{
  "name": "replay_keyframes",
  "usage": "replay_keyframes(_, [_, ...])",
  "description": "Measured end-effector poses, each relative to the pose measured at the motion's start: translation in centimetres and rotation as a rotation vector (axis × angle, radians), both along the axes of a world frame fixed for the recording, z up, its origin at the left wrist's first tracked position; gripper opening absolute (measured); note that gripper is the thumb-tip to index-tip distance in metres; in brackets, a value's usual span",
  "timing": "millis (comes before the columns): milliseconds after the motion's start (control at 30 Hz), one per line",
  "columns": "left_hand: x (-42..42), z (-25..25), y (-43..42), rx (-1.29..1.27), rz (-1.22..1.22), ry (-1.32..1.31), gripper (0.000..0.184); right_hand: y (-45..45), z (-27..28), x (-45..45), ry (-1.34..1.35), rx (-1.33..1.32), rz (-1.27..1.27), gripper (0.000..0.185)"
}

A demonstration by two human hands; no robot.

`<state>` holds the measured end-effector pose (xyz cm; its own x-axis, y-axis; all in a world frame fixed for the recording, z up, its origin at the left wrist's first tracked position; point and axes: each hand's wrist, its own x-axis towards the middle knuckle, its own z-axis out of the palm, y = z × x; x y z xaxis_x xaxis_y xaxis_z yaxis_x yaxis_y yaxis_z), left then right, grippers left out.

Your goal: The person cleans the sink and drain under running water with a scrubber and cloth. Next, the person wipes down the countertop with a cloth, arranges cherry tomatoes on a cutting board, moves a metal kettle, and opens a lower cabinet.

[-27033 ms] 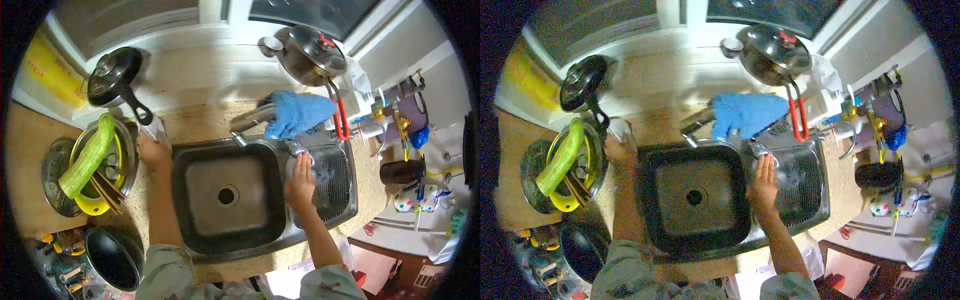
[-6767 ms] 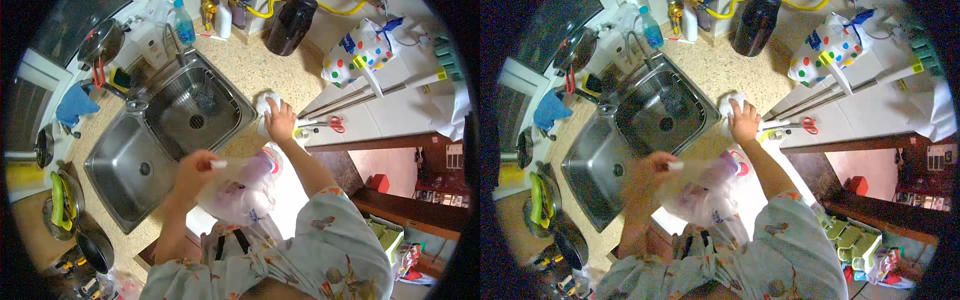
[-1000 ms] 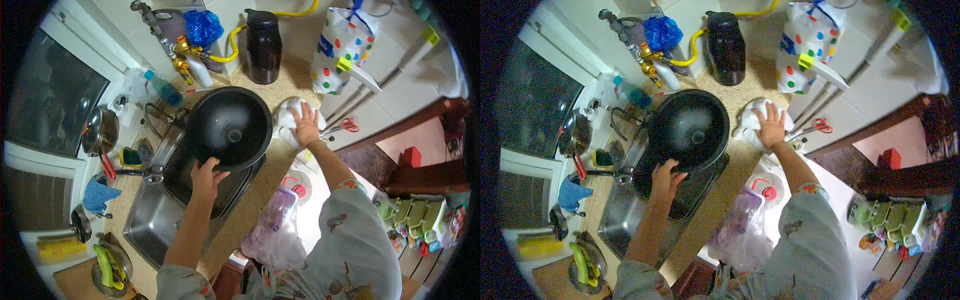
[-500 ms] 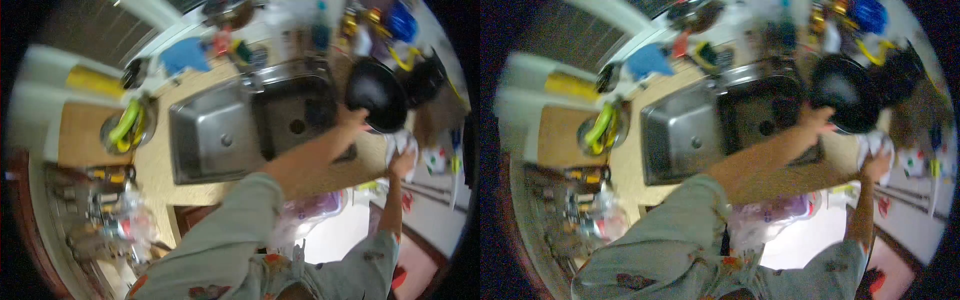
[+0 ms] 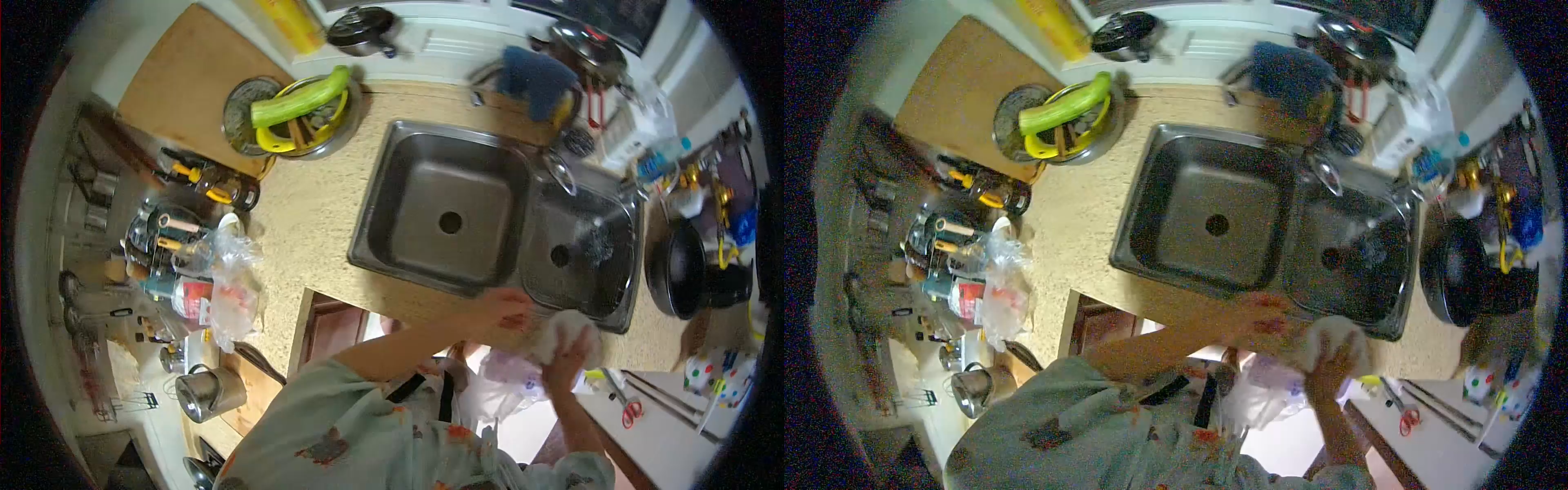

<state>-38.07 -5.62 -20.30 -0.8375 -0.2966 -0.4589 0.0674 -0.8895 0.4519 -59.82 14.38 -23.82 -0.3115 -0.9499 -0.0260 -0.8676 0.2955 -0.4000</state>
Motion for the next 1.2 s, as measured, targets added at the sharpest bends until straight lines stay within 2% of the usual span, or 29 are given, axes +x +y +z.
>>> replay_keyframes(33, [3.3,0.2,-0.9,-0.005,0.023,0.011,0.036,-2.6,3.4,4.9,0.125,0.070,0.153,0.087])
replay_keyframes(100, [9.7,0.8,-2.8,-0.026,0.197,-0.086,0.036,-6.0,2.1,11.6,0.288,0.051,0.464,0.086])
replay_keyframes(133, [13.0,-0.8,-3.7,-0.033,0.212,-0.073,0.036,-8.5,3.7,15.8,0.073,0.157,0.548,0.080])
replay_keyframes(167, [16.2,-3.7,-4.4,-0.672,0.246,-0.057,0.034,-11.3,5.3,20.1,-0.142,0.266,0.621,0.075])
replay_keyframes(233, [20.8,-4.0,-6.4,-1.315,0.283,-0.033,0.033,-15.1,3.6,27.5,0.073,0.022,0.880,0.074])
replay_keyframes(300, [24.8,0.5,-9.5,-0.122,0.547,-0.297,0.029,-18.0,-4.4,35.3,0.000,-0.256,0.857,0.075])
replay_keyframes(333, [26.9,2.5,-11.1,-0.073,0.641,-0.372,0.027,-20.5,-0.5,38.1,0.153,-0.219,0.934,0.063])
replay_keyframes(367, [29.8,2.4,-12.8,-0.093,0.669,-0.350,0.026,-24.4,4.0,40.4,0.309,-0.180,1.007,0.052])
replay_keyframes(400, [32.7,2.3,-14.5,-0.113,0.697,-0.327,0.025,-27.2,3.8,42.4,0.275,-0.285,0.964,0.051])
replay_keyframes(433, [35.4,1.0,-16.1,-0.200,0.658,-0.209,0.024,-29.7,2.8,43.4,0.246,-0.306,0.955,0.056])
replay_keyframes(467, [36.3,2.0,-17.6,-0.199,0.657,-0.201,0.024,-32.3,1.9,44.4,0.216,-0.328,0.946,0.062])
replay_keyframes(500, [37.0,3.9,-19.1,-0.199,0.821,-0.292,0.025,-35.0,1.1,44.3,0.195,-0.270,0.971,0.077])
replay_keyframes(533, [37.6,5.3,-20.1,-0.198,0.984,-0.383,0.026,-37.9,1.0,43.9,0.203,-0.252,0.877,0.081])
replay_keyframes(600, [39.0,6.4,-21.7,-0.181,0.983,-0.365,0.027,-42.2,2.9,44.1,0.218,-0.244,0.770,0.085])
replay_keyframes(667, [40.3,6.7,-23.0,-0.160,0.982,-0.357,0.029,-43.5,7.2,44.8,0.038,-0.029,0.347,0.066])
replay_keyframes(700, [40.7,6.6,-23.7,-0.150,0.951,-0.381,0.033,-43.3,6.5,45.7,0.041,-0.030,0.337,0.066])
replay_keyframes(767, [40.6,5.5,-25.1,-0.138,0.897,-0.388,0.037,-40.3,4.2,47.6,0.333,-0.188,0.279,0.077])
replay_keyframes(833, [39.8,3.6,-27.3,-0.156,0.956,-0.394,0.049,-35.4,4.0,48.9,0.436,-0.140,0.481,0.069])
replay_keyframes(900, [38.7,1.1,-29.5,-0.175,0.989,-0.367,0.056,-33.1,2.9,47.6,0.401,-0.391,0.804,0.062])
replay_keyframes(933, [38.0,1.1,-30.3,-0.185,1.029,-0.350,0.063,-34.0,3.1,46.7,0.402,-0.399,0.806,0.062])
replay_keyframes(967, [37.7,1.0,-31.2,-0.187,1.033,-0.352,0.063,-34.8,3.2,45.7,0.285,-0.311,0.817,0.059])
replay_keyframes(1000, [37.3,2.1,-31.8,-0.174,1.052,-0.298,0.063,-35.5,3.3,44.7,0.164,-0.219,0.821,0.056])
replay_keyframes(1033, [36.9,2.5,-32.3,-0.159,1.069,-0.246,0.063,-37.4,3.5,43.6,0.111,-0.159,0.737,0.063])
replay_keyframes(1067, [36.6,1.0,-33.3,-0.200,1.122,-0.171,0.055,-39.9,3.9,42.2,0.059,-0.102,0.657,0.071])
replay_keyframes(1133, [36.6,2.8,-33.5,-0.213,1.104,-0.191,0.052,-45.2,-0.7,39.1,0.264,-0.268,0.499,0.073])
replay_keyframes(1167, [36.8,3.4,-33.5,-0.219,1.082,-0.203,0.049,-47.2,0.2,37.9,0.217,-0.278,0.430,0.072])
replay_keyframes(1200, [37.6,2.1,-33.9,-0.288,1.022,-0.335,0.045,-49.3,1.2,36.7,0.171,-0.288,0.360,0.071])
